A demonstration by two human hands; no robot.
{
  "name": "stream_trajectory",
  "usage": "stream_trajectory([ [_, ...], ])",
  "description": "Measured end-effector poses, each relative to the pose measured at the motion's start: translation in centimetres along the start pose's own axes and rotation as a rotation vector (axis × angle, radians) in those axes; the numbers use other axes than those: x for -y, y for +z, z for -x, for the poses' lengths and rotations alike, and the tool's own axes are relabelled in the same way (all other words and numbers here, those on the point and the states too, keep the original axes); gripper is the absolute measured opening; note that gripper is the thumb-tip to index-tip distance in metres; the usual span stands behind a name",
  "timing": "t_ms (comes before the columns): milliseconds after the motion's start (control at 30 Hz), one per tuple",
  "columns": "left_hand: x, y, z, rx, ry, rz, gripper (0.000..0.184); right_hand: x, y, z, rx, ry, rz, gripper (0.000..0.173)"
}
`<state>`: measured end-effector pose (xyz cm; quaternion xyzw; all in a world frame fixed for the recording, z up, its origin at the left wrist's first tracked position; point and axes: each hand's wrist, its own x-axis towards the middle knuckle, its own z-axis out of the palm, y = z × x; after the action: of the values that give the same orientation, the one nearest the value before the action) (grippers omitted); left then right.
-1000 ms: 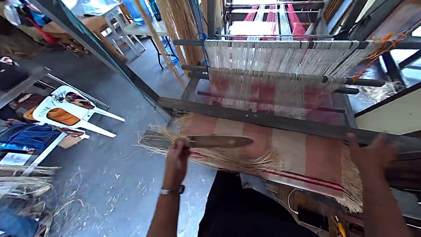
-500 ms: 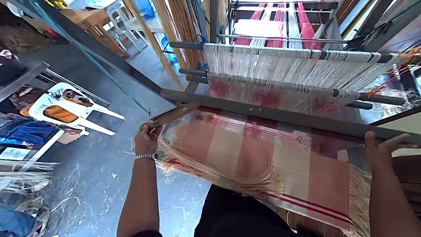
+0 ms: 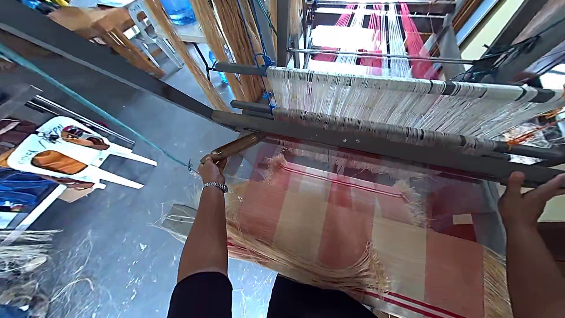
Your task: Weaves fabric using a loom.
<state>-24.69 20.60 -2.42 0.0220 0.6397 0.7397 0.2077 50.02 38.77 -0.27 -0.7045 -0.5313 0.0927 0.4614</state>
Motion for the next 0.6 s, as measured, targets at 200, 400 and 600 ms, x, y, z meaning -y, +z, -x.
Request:
stream_trajectory([
  [200,1.0,2.9,-1.1,0.088,-0.064,-0.025,0.046,-0.4,0.7,0.1,-0.095,-0.008,-0.062,0.082],
  [400,1.6,7.2,3.1,0.545,-0.106,-0.364,0.047,0.2,-0.9,1.5,0.087,0.491,-0.146,0.1],
  [600,0.7,6.0,2.0,0.64,0.105,-0.946,0.068,0.0,-0.9,0.7,0.491,0.77,-0.448,0.097],
])
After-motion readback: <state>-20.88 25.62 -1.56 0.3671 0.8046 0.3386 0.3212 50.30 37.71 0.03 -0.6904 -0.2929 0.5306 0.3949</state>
